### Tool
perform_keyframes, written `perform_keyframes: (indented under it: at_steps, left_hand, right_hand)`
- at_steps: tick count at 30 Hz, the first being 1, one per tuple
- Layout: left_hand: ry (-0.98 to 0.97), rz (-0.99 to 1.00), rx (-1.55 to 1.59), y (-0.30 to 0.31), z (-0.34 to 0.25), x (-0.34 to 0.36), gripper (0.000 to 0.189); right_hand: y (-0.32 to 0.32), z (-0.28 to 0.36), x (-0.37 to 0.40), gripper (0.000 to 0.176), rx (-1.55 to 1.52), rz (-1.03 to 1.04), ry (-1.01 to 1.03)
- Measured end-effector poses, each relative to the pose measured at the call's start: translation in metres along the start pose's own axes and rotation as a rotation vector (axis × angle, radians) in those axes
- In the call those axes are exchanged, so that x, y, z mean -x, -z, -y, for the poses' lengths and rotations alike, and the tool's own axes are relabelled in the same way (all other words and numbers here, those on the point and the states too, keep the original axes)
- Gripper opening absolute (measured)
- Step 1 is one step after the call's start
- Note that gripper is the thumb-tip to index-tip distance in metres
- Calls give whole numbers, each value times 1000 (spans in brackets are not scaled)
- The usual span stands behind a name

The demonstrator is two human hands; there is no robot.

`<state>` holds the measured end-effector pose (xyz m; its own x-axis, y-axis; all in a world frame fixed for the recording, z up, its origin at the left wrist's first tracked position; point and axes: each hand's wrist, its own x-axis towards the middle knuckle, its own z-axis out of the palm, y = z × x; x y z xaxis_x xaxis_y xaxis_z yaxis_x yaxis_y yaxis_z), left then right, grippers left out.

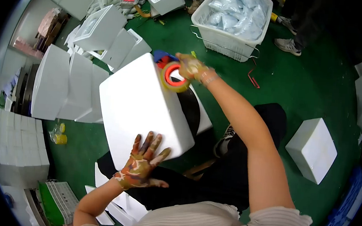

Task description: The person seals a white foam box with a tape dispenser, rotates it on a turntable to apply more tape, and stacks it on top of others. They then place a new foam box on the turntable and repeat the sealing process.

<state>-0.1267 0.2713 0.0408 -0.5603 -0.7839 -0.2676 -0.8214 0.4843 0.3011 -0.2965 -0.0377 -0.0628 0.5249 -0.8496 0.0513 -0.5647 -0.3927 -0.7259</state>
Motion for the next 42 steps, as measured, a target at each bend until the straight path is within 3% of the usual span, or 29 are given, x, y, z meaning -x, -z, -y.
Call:
perform_keyframes:
  at_steps: [2, 3, 4, 7, 8, 9, 11, 12, 13, 15, 18, 21, 22, 25, 27, 31, 33, 35, 39, 41, 42]
  left_hand:
    - [24, -99, -84, 4, 3, -24, 86]
    - [39, -182, -147, 1, 10, -37, 83]
    - [63, -228, -92, 11, 3, -45, 74]
    - [134, -273, -84, 5, -3, -54, 71]
    - [155, -293, -77, 6, -5, -58, 70]
    - [151, -296, -73, 5, -7, -64, 70]
    - [217, -367, -132, 1, -11, -78, 71]
    - [224, -361, -168, 1, -12, -87, 73]
    - [213, -361, -171, 1, -11, -97, 73]
    - [208, -446, -153, 1, -9, -119, 75]
    - [244, -535, -188, 8, 1, -168, 77]
    - [316, -672, -256, 22, 39, -228, 71]
    - [394, -687, -288, 29, 58, -246, 67]
    - [578, -678, -361, 54, 127, -274, 57]
    - [664, -494, -246, 74, 171, -262, 54]
    - [851, -686, -180, 83, 256, -220, 71]
    - [983, -641, -240, 82, 296, -193, 71]
    - [1029, -600, -222, 84, 295, -158, 70]
    - [934, -632, -140, 67, 295, -108, 72]
    - [922, -542, -130, 74, 277, -101, 76]
    - [943, -487, -87, 74, 287, -102, 78]
  right_hand:
    - [-8, 6, -28, 39, -61, -40, 149]
    - [-3, 7, -47, 33, 147, 21, 267]
    - [4, 7, -50, 33, 149, 67, 271]
    - [20, -16, -16, 30, 158, 177, 343]
    - [38, -13, 21, 31, -339, 459, -27]
    - [29, -76, 35, 32, -284, 260, 544]
    - [68, -70, 100, 46, -196, 497, -267]
    - [102, -30, 143, 45, 134, 329, 92]
    - [116, -15, 162, 50, 58, 339, 74]
    - [113, -45, 194, 50, 19, 252, 250]
    - [118, -41, 223, 48, 32, 105, 53]
    - [109, -55, 233, 46, 73, -9, 213]
    - [111, -52, 236, 47, -47, 78, 67]
    - [108, -32, 235, 44, 44, 133, -75]
    - [103, -35, 233, 41, 32, 44, 1]
    - [102, -31, 217, 43, 68, 76, -50]
    - [100, -26, 219, 41, 94, 38, 85]
    - [105, -1, 230, 42, 103, 96, 14]
    - [111, 14, 264, 45, 58, 103, 49]
    - [123, 21, 274, 47, 110, 241, 35]
    - [117, 25, 282, 50, 152, 278, -76]
